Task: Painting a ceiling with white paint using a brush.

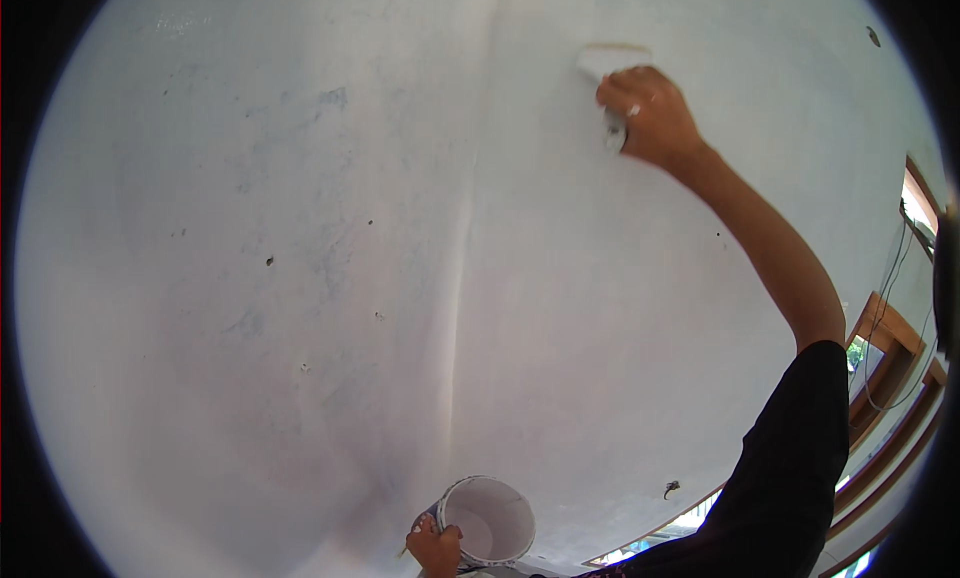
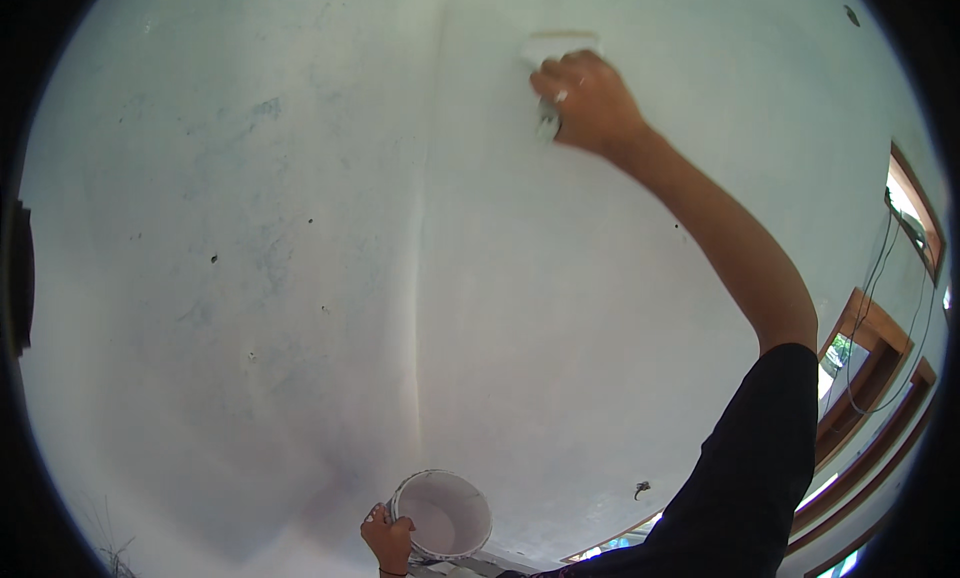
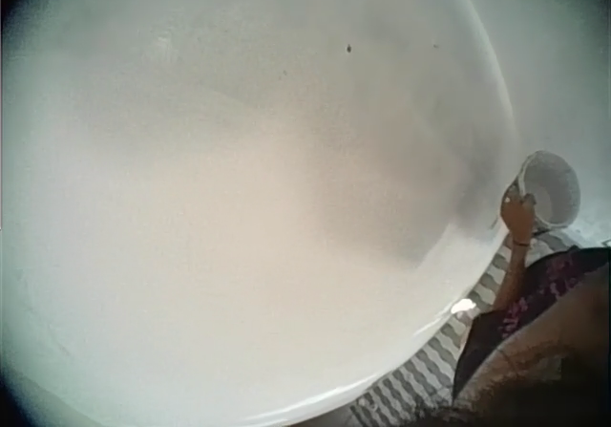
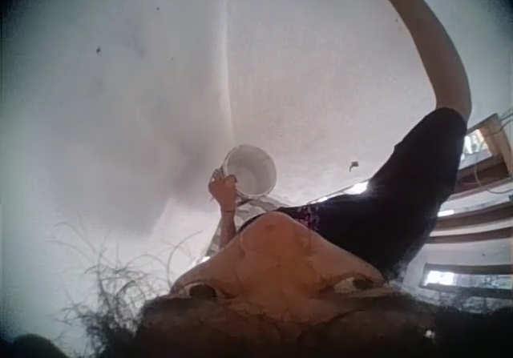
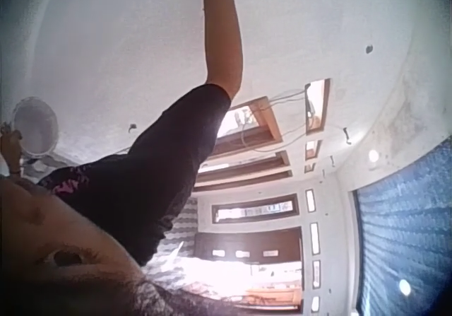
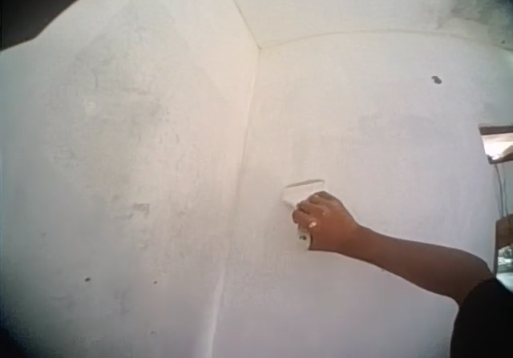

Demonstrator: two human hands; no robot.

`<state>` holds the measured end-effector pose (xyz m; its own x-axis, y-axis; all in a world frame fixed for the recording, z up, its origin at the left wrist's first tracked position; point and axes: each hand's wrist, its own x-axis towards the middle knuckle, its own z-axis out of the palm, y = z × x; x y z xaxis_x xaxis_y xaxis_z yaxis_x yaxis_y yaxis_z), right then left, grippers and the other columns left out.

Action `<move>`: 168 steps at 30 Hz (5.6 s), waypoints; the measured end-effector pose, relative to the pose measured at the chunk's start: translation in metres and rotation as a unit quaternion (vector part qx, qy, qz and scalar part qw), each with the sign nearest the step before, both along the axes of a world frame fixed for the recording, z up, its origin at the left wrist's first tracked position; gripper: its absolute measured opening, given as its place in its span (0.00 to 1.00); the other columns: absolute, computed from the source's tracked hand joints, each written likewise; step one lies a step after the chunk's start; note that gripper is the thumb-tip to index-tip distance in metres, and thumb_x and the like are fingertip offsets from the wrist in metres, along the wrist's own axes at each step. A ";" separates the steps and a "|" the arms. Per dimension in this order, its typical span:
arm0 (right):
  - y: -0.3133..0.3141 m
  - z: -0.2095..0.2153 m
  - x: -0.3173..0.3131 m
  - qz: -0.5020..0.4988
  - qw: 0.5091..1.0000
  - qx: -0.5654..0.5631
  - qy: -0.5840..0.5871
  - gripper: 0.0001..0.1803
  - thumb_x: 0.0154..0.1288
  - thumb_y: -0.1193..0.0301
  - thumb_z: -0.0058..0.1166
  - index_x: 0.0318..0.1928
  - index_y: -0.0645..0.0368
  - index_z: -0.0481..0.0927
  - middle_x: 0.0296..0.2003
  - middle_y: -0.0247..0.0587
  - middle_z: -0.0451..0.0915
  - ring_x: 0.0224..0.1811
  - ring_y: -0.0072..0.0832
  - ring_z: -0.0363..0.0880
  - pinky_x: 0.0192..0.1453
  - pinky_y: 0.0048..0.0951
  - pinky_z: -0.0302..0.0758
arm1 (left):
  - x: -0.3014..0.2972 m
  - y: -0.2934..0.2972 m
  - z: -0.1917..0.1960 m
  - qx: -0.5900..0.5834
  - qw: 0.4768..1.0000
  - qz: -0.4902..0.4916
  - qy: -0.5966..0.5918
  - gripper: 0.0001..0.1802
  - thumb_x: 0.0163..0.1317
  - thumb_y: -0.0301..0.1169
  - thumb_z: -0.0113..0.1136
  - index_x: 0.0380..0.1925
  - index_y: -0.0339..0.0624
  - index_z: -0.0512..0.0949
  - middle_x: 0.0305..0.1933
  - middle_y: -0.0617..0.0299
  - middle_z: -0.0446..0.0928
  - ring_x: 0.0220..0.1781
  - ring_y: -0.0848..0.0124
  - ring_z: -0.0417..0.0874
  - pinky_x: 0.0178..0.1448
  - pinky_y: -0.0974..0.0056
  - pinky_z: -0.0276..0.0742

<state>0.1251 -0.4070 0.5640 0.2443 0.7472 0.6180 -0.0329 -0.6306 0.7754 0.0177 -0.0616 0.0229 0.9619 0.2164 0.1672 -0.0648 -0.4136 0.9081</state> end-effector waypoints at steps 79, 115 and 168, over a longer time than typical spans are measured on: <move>0.118 -0.269 0.102 0.475 0.756 0.450 -0.004 0.08 0.54 0.86 0.64 0.29 0.66 0.77 0.25 0.42 0.76 0.24 0.28 0.74 0.28 0.29 0.71 | -0.005 0.013 -0.034 -0.049 0.999 0.001 0.011 0.17 0.33 0.25 0.62 0.17 0.33 0.62 0.17 0.60 0.58 0.21 0.67 0.57 0.26 0.61 0.58; 0.210 -0.587 -0.099 0.114 0.489 0.596 0.627 0.06 0.52 0.74 0.60 0.31 0.61 0.78 0.29 0.52 0.80 0.35 0.49 0.82 0.41 0.43 0.77 | -0.023 0.010 -0.004 -0.068 0.997 0.025 0.004 0.16 0.38 0.20 0.59 0.18 0.37 0.58 0.19 0.68 0.56 0.23 0.77 0.54 0.25 0.65 0.53; 0.105 -0.254 0.073 0.402 0.815 0.407 0.089 0.07 0.57 0.86 0.58 0.31 0.64 0.75 0.26 0.37 0.75 0.27 0.21 0.74 0.33 0.27 0.73 | -0.018 0.003 -0.023 -0.171 0.983 0.072 -0.001 0.19 0.34 0.18 0.59 0.17 0.40 0.56 0.19 0.72 0.55 0.23 0.79 0.54 0.26 0.67 0.53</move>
